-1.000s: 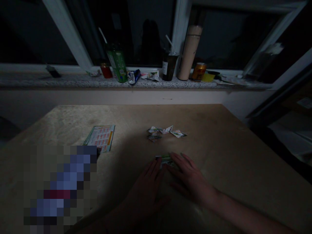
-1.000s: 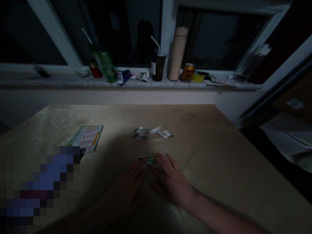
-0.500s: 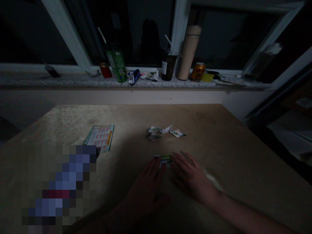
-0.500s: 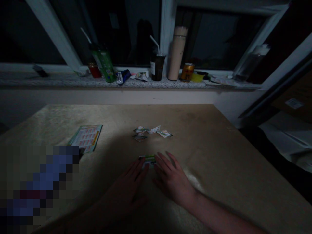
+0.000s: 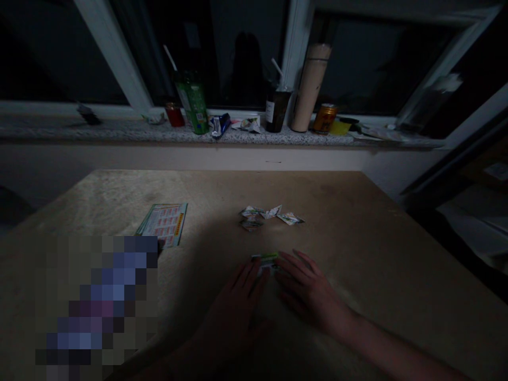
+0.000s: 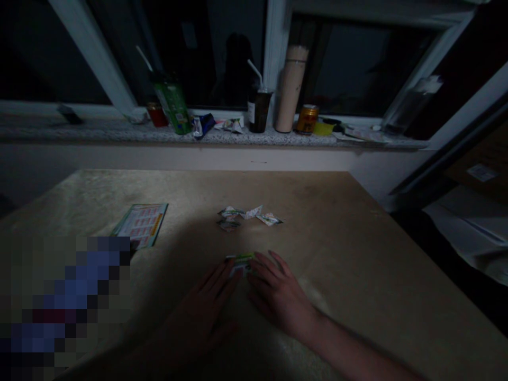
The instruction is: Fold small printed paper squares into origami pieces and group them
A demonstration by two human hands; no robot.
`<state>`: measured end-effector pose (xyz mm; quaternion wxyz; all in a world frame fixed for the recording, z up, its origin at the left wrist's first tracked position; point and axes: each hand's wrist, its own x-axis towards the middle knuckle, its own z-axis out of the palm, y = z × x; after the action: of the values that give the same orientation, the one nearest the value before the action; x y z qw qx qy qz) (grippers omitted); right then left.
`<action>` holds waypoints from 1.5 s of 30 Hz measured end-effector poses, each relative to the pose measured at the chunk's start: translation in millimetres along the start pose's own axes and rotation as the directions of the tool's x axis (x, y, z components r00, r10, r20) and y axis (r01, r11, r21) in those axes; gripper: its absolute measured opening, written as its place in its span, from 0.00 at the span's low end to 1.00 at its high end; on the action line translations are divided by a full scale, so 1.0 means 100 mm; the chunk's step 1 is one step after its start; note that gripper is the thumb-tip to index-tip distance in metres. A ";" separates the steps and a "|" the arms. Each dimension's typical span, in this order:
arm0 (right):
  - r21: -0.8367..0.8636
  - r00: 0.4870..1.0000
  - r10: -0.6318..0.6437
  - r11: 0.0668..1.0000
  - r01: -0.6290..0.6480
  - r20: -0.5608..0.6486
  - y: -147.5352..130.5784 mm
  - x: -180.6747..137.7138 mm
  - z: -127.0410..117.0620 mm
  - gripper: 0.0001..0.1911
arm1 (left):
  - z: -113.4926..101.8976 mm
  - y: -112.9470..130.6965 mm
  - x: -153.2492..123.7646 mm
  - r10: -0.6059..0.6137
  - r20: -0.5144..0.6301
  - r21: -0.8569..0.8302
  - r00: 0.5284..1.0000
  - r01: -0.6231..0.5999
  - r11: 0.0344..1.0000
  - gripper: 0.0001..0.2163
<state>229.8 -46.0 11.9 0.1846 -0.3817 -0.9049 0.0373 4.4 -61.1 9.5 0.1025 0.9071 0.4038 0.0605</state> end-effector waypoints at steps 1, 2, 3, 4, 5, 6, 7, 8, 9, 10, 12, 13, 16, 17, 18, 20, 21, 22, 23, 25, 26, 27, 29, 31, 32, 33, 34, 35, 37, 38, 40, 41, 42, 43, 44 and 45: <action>0.006 1.000 0.004 1.000 -0.004 0.008 0.00 0.00 0.00 0.15 | 0.02 0.00 -0.02 -0.013 -0.001 0.025 1.000 0.013 1.000 0.33; 0.011 1.000 0.006 1.000 -0.007 0.011 0.00 0.00 0.01 0.15 | 0.03 0.00 -0.05 -0.030 -0.005 0.050 1.000 0.030 0.998 0.33; 0.015 1.000 0.008 1.000 -0.008 0.010 -0.01 0.00 0.02 0.15 | 0.04 0.00 -0.07 -0.040 -0.010 0.072 0.999 0.041 0.997 0.32; 0.017 1.000 0.009 1.000 -0.009 0.004 -0.01 0.00 0.03 0.15 | 0.05 0.00 -0.08 -0.044 -0.015 0.090 0.999 0.046 0.995 0.32; 0.017 1.000 0.008 1.000 -0.008 -0.003 -0.02 0.00 0.03 0.15 | 0.04 0.00 -0.09 -0.041 -0.017 0.102 0.999 0.043 0.994 0.32; 0.015 1.000 0.006 1.000 -0.006 -0.009 -0.03 0.00 0.04 0.15 | 0.03 -0.01 -0.10 -0.031 -0.015 0.109 0.999 0.033 0.994 0.32; 0.011 1.000 0.004 1.000 -0.004 -0.014 -0.03 0.00 0.05 0.15 | 0.01 -0.01 -0.10 -0.020 -0.009 0.111 1.000 0.020 0.994 0.32; 0.005 1.000 0.001 1.000 -0.001 -0.013 -0.04 0.01 0.05 0.15 | -0.01 -0.01 -0.10 -0.010 0.000 0.110 1.000 0.010 0.994 0.32; -0.001 1.000 -0.003 1.000 0.003 -0.006 -0.04 0.01 0.05 0.16 | -0.04 -0.01 -0.09 -0.003 0.007 0.108 1.000 0.002 0.994 0.32; -0.007 1.000 -0.006 1.000 0.006 0.005 -0.04 0.01 0.05 0.16 | -0.06 -0.01 -0.08 -0.001 0.012 0.104 1.000 0.000 0.995 0.32; -0.010 0.999 -0.014 1.000 0.014 0.035 -0.03 0.02 0.04 0.17 | -0.10 -0.01 -0.06 -0.004 0.017 0.093 1.000 0.002 0.996 0.32; -0.004 0.998 -0.023 1.000 0.023 0.053 -0.03 0.03 0.03 0.18 | -0.10 -0.01 -0.06 -0.002 0.018 0.086 1.000 0.000 0.996 0.32; 0.038 0.992 -0.060 0.998 0.056 0.114 0.00 0.06 0.00 0.21 | -0.07 -0.02 -0.06 -0.002 0.022 0.073 1.000 0.000 0.997 0.33; 0.055 0.988 -0.070 0.997 0.063 0.135 0.01 0.08 -0.02 0.22 | -0.05 -0.02 -0.07 -0.007 0.026 0.072 1.000 0.005 0.997 0.33; 0.071 0.985 -0.077 0.995 0.067 0.152 0.02 0.09 -0.03 0.22 | -0.03 -0.02 -0.08 -0.014 0.030 0.072 0.999 0.012 0.997 0.33; 0.093 0.983 -0.085 0.993 0.070 0.166 0.03 0.12 -0.06 0.22 | 0.02 -0.02 -0.10 -0.022 0.031 0.072 0.999 0.020 0.997 0.34; 0.102 0.982 -0.089 0.992 0.073 0.165 0.04 0.13 -0.08 0.21 | 0.04 -0.02 -0.11 -0.022 0.026 0.071 0.999 0.020 0.997 0.33; 0.108 0.983 -0.096 0.991 0.079 0.159 0.05 0.14 -0.08 0.21 | 0.06 -0.02 -0.12 -0.019 0.018 0.071 1.000 0.018 0.997 0.33; 0.113 0.983 -0.103 0.990 0.086 0.152 0.05 0.14 -0.09 0.20 | 0.07 -0.01 -0.13 -0.017 0.010 0.072 1.000 0.017 0.997 0.33; 0.113 0.984 -0.118 0.988 0.104 0.131 0.06 0.15 -0.08 0.19 | 0.06 0.00 -0.13 -0.016 0.003 0.074 1.000 0.016 0.997 0.32; 0.109 0.985 -0.127 0.987 0.114 0.114 0.07 0.14 -0.07 0.19 | 0.05 0.00 -0.13 -0.016 0.007 0.076 1.000 0.015 0.997 0.32; 0.102 0.986 -0.133 0.987 0.123 0.098 0.08 0.14 -0.06 0.19 | 0.04 0.00 -0.12 -0.013 0.008 0.079 1.000 0.012 0.997 0.31; 0.081 0.987 -0.144 0.987 0.139 0.065 0.09 0.13 -0.03 0.19 | 0.01 0.00 -0.10 0.001 0.017 0.084 1.000 -0.002 0.996 0.32; 0.057 0.989 -0.147 0.988 0.145 0.033 0.09 0.12 -0.01 0.18 | -0.02 -0.01 -0.08 0.030 0.020 0.080 0.999 -0.031 0.996 0.32; 0.048 0.989 -0.145 0.988 0.144 0.021 0.09 0.11 -0.01 0.18 | -0.03 -0.01 -0.08 0.048 0.017 0.071 0.999 -0.049 0.996 0.33; 0.044 0.990 -0.142 0.989 0.141 0.013 0.08 0.11 -0.01 0.18 | -0.04 -0.01 -0.07 0.065 0.015 0.058 0.998 -0.065 0.996 0.33; 0.044 0.991 -0.136 0.990 0.136 0.007 0.08 0.11 -0.01 0.17 | -0.05 -0.01 -0.07 0.079 0.013 0.041 0.997 -0.079 0.996 0.33; 0.048 0.992 -0.130 0.990 0.129 0.006 0.07 0.12 -0.01 0.17 | -0.05 -0.01 -0.08 0.085 0.012 0.021 0.996 -0.085 0.996 0.34; 0.059 0.993 -0.119 0.991 0.119 0.006 0.07 0.12 -0.03 0.16 | -0.06 -0.01 -0.08 0.078 0.016 -0.019 0.997 -0.077 0.997 0.35; 0.064 0.994 -0.113 0.992 0.112 0.008 0.06 0.12 -0.03 0.15 | -0.06 -0.01 -0.09 0.072 0.019 -0.035 0.997 -0.071 0.997 0.36; 0.064 0.995 -0.100 0.993 0.099 0.012 0.07 0.11 -0.04 0.14 | -0.07 -0.02 -0.08 0.063 0.027 -0.052 0.998 -0.062 0.997 0.37; 0.059 0.995 -0.099 0.993 0.098 0.006 0.07 0.11 -0.03 0.14 | -0.07 -0.02 -0.08 0.062 0.036 -0.051 0.997 -0.060 0.997 0.37; 0.051 0.995 -0.099 0.994 0.099 -0.004 0.07 0.10 -0.03 0.14 | -0.08 -0.02 -0.07 0.060 0.050 -0.045 0.997 -0.057 0.997 0.37; 0.041 0.995 -0.100 0.994 0.101 -0.024 0.08 0.09 -0.02 0.13 | -0.08 -0.02 -0.07 0.053 0.064 -0.037 0.997 -0.051 0.998 0.37; 0.029 0.994 -0.100 0.994 0.101 -0.048 0.08 0.09 -0.01 0.13 | -0.09 -0.01 -0.06 0.046 0.073 -0.028 0.996 -0.044 0.999 0.36; 0.018 0.993 -0.097 0.995 0.098 -0.067 0.08 0.08 0.00 0.12 | -0.09 -0.01 -0.06 0.039 0.077 -0.021 0.996 -0.038 0.999 0.36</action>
<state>229.8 -34.6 12.7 0.2199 -0.3361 -0.9155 0.0253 -1.6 -63.4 17.9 0.1258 0.9153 0.3814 0.0315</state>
